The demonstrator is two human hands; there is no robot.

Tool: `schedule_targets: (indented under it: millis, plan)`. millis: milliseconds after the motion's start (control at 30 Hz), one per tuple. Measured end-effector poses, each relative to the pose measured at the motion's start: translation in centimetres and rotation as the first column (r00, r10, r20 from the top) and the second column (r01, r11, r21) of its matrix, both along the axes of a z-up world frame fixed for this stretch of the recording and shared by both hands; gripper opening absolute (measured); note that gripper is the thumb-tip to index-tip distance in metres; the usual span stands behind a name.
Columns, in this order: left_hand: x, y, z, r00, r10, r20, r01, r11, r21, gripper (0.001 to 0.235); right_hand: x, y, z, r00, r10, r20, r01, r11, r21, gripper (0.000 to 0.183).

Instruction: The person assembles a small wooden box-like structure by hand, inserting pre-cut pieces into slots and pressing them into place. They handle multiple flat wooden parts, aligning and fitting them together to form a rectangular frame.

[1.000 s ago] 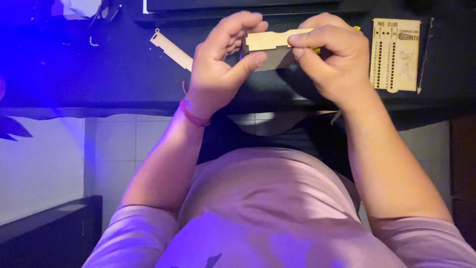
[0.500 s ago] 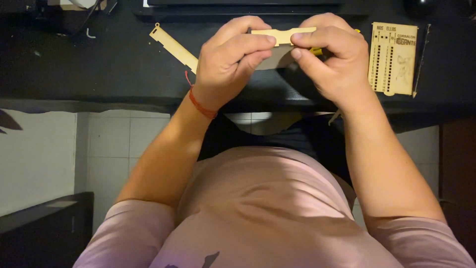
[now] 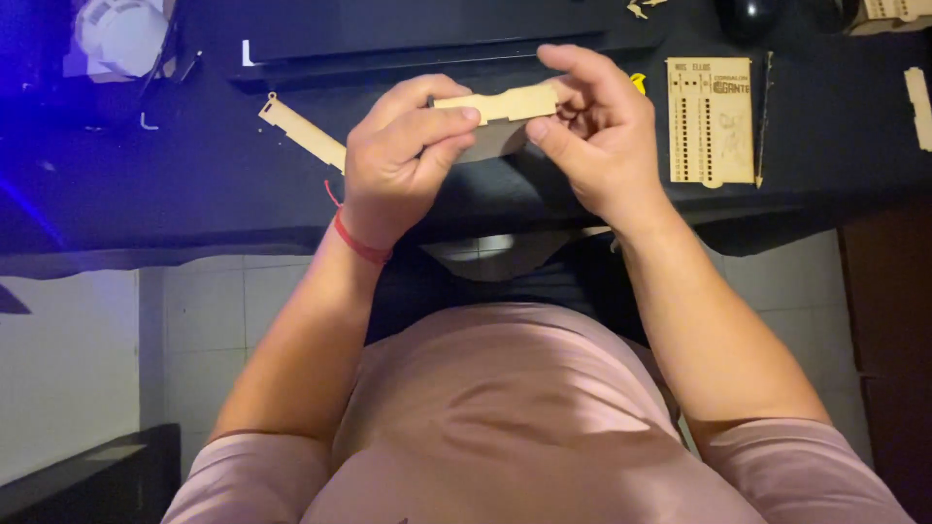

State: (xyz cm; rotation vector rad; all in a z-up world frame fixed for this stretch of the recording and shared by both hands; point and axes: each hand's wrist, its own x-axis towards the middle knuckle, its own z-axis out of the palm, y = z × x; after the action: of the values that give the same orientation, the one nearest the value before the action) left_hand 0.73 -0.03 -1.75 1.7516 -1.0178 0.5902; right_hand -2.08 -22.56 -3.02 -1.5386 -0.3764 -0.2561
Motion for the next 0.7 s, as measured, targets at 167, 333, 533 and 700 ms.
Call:
schedule_targets:
  millis: [167,333,533,700]
  plan:
    - [-1.4,0.9,-0.4,0.98,0.132,0.149,-0.158,0.972,0.174,0.016,-1.0,0.2,1.1,1.0,0.012,0.012,-0.01,0.996,-0.088,0.045]
    - [-1.6,2.1,-0.8,0.972,0.152,0.177,-0.198,0.939,0.281,0.039,-1.9,0.6,1.3,0.986,0.048,0.158,-0.01,0.973,-0.231,0.029]
    - [0.5,3.9,-3.9,0.954,0.041,0.298,-0.167,0.897,0.41,0.044,-0.2,1.0,-0.1,0.932,0.17,0.321,0.034,0.839,-0.542,0.01]
    - [-0.2,4.6,-3.5,0.991,0.029,0.133,-0.092,0.859,0.503,0.052,-0.3,0.6,-2.1,0.908,0.172,0.382,0.166,0.69,-0.705,0.013]
